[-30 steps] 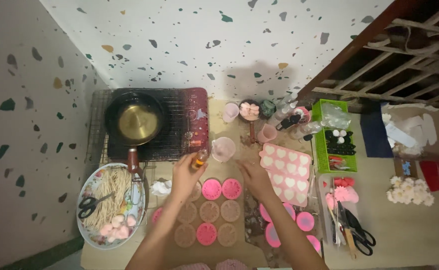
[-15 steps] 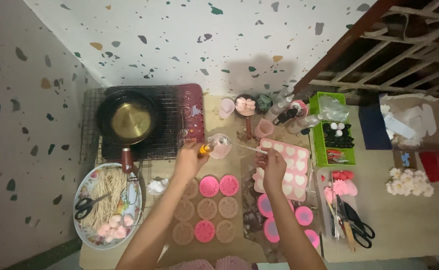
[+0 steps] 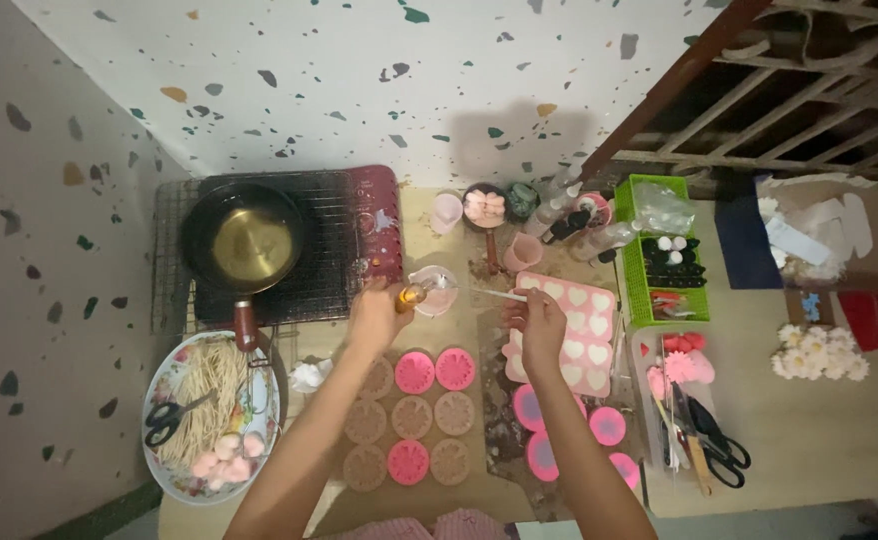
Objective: Melting wax on a portable stove and pouring it into silicone molds to create flower-shaped decorations.
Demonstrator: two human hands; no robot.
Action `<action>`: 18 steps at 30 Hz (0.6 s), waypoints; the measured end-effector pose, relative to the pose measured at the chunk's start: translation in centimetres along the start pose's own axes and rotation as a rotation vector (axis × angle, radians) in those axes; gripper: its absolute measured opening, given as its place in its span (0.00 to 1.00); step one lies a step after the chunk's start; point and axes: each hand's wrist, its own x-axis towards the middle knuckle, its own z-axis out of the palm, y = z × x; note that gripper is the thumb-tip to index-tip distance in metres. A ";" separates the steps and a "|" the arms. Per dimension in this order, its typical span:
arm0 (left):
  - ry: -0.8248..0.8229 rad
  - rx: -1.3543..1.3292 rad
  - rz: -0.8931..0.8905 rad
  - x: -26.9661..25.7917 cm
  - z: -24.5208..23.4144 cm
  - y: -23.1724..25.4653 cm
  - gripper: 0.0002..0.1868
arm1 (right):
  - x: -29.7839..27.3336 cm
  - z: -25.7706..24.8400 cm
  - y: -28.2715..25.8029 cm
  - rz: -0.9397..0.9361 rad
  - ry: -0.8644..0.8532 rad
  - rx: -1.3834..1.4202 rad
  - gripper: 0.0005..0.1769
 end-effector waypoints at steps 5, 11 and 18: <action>-0.049 0.006 -0.043 0.4 -0.8 0.8 0.18 | -0.2 0.3 -0.5 0.011 0.012 -0.054 0.21; -0.063 0.022 -0.041 0.5 -0.2 0.2 0.17 | -0.4 0.5 -0.8 0.019 -0.004 -0.007 0.20; -0.066 0.043 -0.022 0.7 -0.5 0.4 0.18 | -0.1 0.1 0.0 0.016 -0.013 0.005 0.20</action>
